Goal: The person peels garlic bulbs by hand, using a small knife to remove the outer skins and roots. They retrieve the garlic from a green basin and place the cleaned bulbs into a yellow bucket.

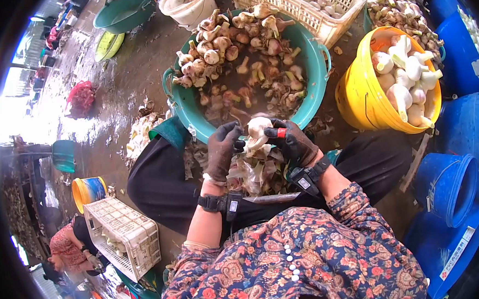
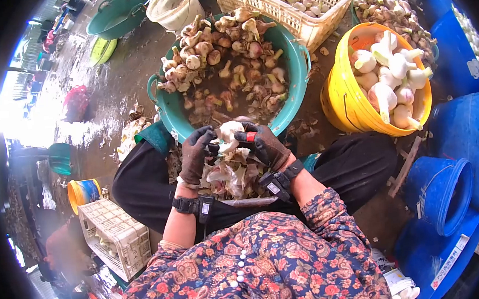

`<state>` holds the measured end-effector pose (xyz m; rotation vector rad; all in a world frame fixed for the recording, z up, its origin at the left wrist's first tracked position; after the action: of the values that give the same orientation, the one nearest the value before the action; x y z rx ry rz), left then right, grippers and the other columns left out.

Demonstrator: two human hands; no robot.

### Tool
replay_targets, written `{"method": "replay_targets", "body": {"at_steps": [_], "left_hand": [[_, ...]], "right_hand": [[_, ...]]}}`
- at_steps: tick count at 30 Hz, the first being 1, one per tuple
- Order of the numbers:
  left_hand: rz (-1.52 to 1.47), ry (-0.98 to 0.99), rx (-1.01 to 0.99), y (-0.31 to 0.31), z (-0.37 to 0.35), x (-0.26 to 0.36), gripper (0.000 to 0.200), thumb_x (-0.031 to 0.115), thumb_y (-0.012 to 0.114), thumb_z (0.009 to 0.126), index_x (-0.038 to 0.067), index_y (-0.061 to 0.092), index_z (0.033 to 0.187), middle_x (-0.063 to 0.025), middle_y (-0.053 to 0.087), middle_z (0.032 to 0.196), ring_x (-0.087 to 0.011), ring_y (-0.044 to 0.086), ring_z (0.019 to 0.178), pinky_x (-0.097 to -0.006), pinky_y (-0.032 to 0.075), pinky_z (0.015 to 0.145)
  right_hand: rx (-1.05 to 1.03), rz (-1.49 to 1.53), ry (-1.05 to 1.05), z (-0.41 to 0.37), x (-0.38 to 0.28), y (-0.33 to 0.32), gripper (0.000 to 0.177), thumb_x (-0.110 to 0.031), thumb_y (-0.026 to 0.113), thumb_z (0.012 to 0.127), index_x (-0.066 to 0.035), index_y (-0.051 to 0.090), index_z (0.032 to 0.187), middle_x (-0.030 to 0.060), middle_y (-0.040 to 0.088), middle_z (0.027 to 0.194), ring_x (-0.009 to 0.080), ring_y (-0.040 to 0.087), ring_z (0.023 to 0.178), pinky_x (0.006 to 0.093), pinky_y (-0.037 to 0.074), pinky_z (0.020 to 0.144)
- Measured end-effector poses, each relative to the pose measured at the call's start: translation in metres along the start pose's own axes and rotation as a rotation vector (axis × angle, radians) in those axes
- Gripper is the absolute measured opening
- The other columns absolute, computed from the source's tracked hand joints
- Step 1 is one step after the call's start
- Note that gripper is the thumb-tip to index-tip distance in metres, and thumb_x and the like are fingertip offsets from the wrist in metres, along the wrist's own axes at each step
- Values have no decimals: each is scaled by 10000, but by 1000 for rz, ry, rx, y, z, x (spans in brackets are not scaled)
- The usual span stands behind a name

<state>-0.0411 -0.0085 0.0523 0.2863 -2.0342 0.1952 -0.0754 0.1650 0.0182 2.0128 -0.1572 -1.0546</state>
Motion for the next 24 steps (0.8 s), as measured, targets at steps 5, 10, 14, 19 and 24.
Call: {"method": "replay_targets", "body": {"at_steps": [5, 10, 14, 19, 24], "left_hand": [[334, 216, -37, 8, 6, -5, 194, 159, 692, 807, 0, 671, 916, 1, 642, 741, -42, 541, 623, -213, 448, 532], [511, 230, -3, 5, 11, -10, 207, 194, 690, 785, -5, 662, 836, -72, 668, 713, -140, 607, 619, -277, 479, 596], [1077, 247, 100, -16, 18, -38, 264, 280, 654, 777, 19, 663, 817, -136, 660, 704, -273, 647, 641, -343, 497, 614], [733, 239, -57, -18, 10, -50, 249, 150, 661, 797, 37, 613, 1014, -84, 655, 880, -171, 624, 792, -284, 493, 730], [447, 536, -193, 21, -9, 20, 367, 95, 722, 766, 2, 596, 1097, -52, 607, 995, -128, 575, 907, -257, 483, 751]], "right_hand": [[66, -389, -87, 2, 5, -8, 372, -132, 614, 822, 14, 567, 1160, 62, 614, 1071, 125, 572, 929, 264, 454, 838], [70, -398, 19, -5, 0, -5, 379, -168, 607, 831, 14, 566, 1161, 67, 621, 1062, 133, 583, 907, 275, 466, 817], [42, 227, 59, 2, 13, -8, 421, -205, 558, 872, 1, 498, 1234, 98, 605, 1110, 198, 609, 965, 309, 489, 858], [51, -205, -273, -9, 0, -3, 377, -313, 443, 947, -95, 485, 1251, 96, 599, 1124, 223, 600, 1006, 342, 515, 827], [-20, -132, -107, 4, 12, -15, 368, -362, 477, 932, -119, 515, 1205, 68, 605, 1069, 175, 606, 911, 291, 514, 744]]}}
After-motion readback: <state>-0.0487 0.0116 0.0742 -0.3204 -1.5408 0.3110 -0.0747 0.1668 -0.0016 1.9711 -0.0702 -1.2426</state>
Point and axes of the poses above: each hand's wrist, its own z-axis towards the middle knuckle, its own y-axis out of the palm, x = y × z, the point moved 2 cm from there along z, towards the middle knuckle
